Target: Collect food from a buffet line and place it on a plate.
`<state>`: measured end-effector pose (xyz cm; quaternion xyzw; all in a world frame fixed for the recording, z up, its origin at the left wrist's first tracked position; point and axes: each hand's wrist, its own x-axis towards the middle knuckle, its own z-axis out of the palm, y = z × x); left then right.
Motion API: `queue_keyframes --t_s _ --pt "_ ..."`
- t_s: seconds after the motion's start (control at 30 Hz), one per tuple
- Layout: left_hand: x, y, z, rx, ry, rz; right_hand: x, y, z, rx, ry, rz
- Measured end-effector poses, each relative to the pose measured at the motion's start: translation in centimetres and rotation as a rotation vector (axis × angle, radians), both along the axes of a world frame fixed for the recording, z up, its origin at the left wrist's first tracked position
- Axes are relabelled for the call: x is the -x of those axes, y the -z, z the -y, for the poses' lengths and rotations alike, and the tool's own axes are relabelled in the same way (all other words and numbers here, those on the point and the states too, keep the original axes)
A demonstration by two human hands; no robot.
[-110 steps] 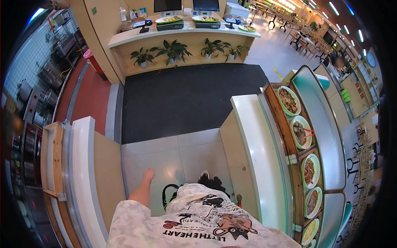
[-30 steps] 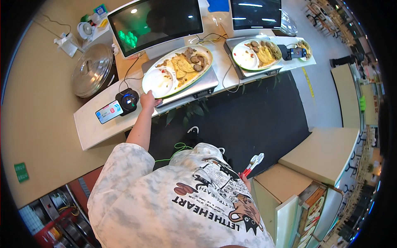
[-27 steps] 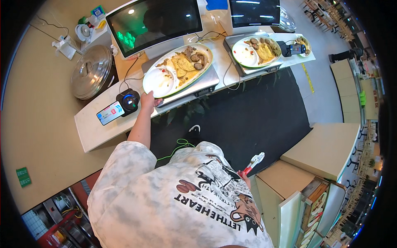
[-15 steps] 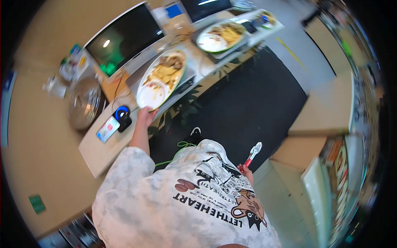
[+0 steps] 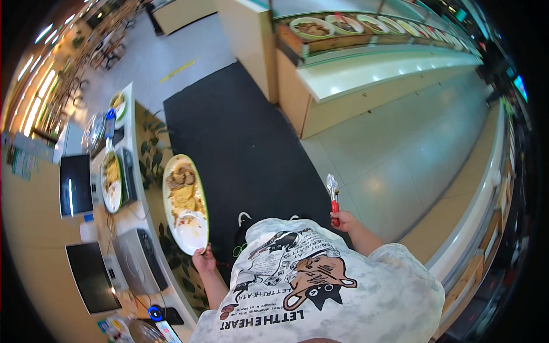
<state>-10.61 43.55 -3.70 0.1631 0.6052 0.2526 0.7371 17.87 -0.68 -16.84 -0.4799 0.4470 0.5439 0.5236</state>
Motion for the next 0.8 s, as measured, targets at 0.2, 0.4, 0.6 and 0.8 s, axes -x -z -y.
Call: queue_keyframes --t_s 0.2,0.4,0.6,0.8 --pt "-14.4 -1.4 9.5 0.063 0.07 0.055 -13.5 -4.4 5.3 0.051 -0.168 0.081" --pt "-32.2 -8.1 17.5 -0.045 0.128 -0.082 -24.8 -10.0 13.5 -0.028 -0.126 0.073" --pt "-39.5 -10.7 18.2 -0.093 0.154 -0.046 -27.0 -15.6 19.7 -0.012 -0.07 0.107" --pt "-34.4 -10.1 16.2 -0.17 0.085 -0.106 -19.6 -7.7 21.9 -0.001 -0.296 0.269"
